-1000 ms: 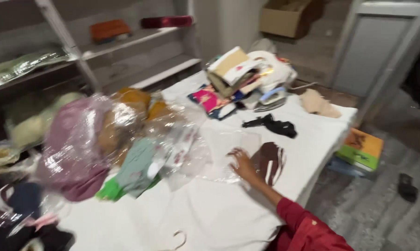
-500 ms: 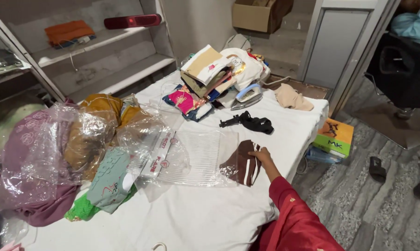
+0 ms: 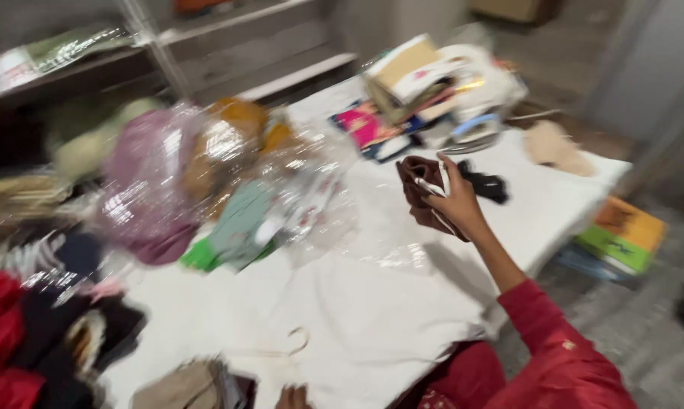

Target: Sort various items of clothing and pack some into clear plastic bags on a table.

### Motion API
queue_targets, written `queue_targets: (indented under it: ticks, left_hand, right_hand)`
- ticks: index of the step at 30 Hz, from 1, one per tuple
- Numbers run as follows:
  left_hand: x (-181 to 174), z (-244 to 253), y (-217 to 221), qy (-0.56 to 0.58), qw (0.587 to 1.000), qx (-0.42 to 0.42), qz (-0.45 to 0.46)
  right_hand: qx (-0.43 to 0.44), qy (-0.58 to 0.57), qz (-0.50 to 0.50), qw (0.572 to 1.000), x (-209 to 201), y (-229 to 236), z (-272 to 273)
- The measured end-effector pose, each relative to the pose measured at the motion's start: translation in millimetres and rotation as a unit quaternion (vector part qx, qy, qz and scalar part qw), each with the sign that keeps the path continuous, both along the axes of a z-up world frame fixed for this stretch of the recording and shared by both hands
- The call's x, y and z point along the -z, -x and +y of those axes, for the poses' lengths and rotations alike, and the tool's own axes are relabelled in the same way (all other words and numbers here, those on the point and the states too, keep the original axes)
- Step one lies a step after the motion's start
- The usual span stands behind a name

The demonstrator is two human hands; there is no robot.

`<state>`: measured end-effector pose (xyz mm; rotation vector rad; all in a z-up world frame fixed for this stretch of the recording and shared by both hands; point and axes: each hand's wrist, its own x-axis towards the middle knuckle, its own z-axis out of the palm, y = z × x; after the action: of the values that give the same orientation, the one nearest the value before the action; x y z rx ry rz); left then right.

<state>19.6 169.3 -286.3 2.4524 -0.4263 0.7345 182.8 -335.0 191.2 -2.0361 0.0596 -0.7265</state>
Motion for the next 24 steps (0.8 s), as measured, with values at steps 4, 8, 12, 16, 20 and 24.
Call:
queue_targets:
  ticks: [4,8,12,16,20,24]
  left_hand:
    - [-111.8,-63.1,39.8,0.029,0.996,-0.080,0.036]
    - [-177.6,-85.2,63.8,0.073,0.991,-0.082,0.073]
    - [-203.3,-84.5,67.2,0.071,0.989,-0.093,0.088]
    - [-196.7,-85.1,62.0,0.077,0.989,-0.085,0.094]
    - [-131.9,-82.3,43.5,0.046,0.986,-0.103,0.119]
    - [-101.0,-69.9,47.8,0.072,0.992,-0.056,0.087]
  right_hand:
    - [-0.270,0.002,0.094,0.958,24.2,-18.5,112.7]
    - [-0.425,0.018,0.015,0.905,49.0,-7.1,258.1]
    - [-0.448,-0.021,-0.147,0.882,61.8,44.4,376.7]
    - [-0.567,0.105,-0.168,0.800,136.6,102.1,451.9]
    - [-0.658,0.264,-0.131,0.693,191.8,132.4,461.2]
    - [-0.661,0.219,-0.175,0.696,156.5,125.2,417.2]
